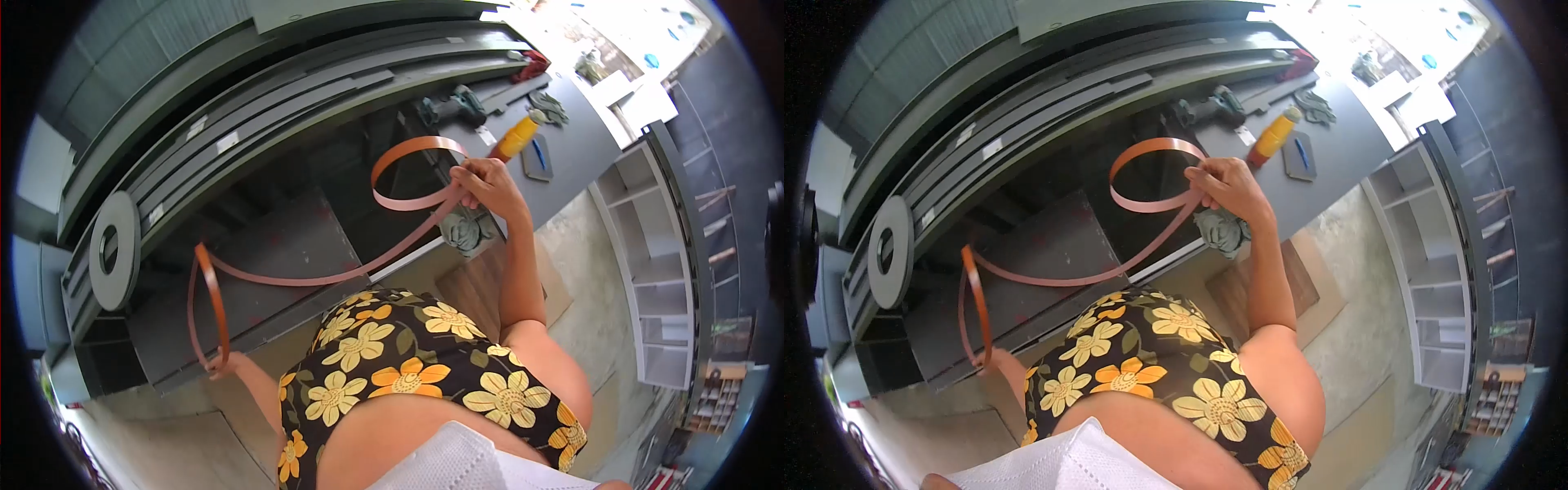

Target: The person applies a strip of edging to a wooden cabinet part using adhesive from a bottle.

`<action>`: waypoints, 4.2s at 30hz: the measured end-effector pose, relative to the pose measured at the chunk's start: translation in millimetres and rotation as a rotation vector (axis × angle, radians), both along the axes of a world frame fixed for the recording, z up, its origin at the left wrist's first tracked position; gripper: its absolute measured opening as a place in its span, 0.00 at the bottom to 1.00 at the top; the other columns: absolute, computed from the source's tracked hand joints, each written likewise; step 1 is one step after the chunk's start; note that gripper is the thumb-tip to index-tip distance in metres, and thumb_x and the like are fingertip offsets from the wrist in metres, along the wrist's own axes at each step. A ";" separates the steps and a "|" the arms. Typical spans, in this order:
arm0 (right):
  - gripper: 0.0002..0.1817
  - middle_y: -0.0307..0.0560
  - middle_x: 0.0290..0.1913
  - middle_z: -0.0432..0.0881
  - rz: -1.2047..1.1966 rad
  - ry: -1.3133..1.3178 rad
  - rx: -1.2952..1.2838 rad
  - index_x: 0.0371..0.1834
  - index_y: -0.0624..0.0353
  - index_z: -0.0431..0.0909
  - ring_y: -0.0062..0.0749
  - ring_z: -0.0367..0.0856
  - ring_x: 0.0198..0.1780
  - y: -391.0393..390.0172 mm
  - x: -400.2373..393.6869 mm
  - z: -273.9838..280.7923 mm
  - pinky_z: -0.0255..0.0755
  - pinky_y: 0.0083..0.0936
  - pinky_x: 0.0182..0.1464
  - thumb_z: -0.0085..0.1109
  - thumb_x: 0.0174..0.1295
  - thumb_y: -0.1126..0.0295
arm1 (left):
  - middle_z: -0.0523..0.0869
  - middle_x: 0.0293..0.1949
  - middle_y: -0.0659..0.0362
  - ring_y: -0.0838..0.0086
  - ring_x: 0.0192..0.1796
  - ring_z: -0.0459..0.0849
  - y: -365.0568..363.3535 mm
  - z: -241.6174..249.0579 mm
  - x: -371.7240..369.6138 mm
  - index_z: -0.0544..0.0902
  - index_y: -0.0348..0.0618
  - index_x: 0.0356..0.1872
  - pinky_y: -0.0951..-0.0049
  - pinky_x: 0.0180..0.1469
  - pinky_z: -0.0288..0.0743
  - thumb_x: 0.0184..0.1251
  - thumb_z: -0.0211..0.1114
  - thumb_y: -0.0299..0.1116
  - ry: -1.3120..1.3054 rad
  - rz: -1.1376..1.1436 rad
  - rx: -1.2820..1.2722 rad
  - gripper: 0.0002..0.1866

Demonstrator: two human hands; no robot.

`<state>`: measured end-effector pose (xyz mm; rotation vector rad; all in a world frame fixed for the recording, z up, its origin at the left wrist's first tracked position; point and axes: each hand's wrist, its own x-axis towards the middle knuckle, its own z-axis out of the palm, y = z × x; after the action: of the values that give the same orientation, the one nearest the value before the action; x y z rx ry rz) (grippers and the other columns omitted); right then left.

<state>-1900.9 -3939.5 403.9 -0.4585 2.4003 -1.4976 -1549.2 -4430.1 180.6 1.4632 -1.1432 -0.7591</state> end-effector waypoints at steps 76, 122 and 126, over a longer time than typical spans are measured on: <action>0.25 0.35 0.28 0.73 -0.354 -0.193 -0.417 0.45 0.63 0.77 0.11 0.64 0.21 -99.6 1.1 -174.6 0.57 0.06 0.20 0.41 0.69 0.50 | 0.66 0.63 0.40 0.51 0.65 0.66 -381.7 215.0 258.8 0.60 0.33 0.65 0.60 0.64 0.59 0.61 0.50 0.53 -0.667 -0.065 -0.167 0.38; 0.21 0.46 0.45 0.78 0.081 -0.702 -0.659 0.62 0.59 0.65 0.28 0.78 0.47 -197.7 177.4 -167.5 0.75 0.25 0.46 0.50 0.66 0.68 | 0.82 0.45 0.51 0.73 0.34 0.82 -83.8 -39.7 -22.7 0.68 0.34 0.55 0.75 0.36 0.78 0.63 0.59 0.53 0.618 -1.279 1.422 0.32; 0.20 0.47 0.46 0.78 0.118 -0.742 -0.689 0.60 0.59 0.66 0.29 0.78 0.47 -192.9 179.3 -166.9 0.75 0.26 0.47 0.51 0.65 0.68 | 0.82 0.42 0.49 0.75 0.30 0.81 -61.0 -39.6 -57.6 0.67 0.34 0.56 0.74 0.31 0.76 0.58 0.63 0.54 0.562 -1.078 1.445 0.36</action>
<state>-1721.6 -4132.3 236.9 -0.1183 1.2590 -1.9650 -1606.8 -4491.1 141.0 1.3232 -0.8005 -2.9570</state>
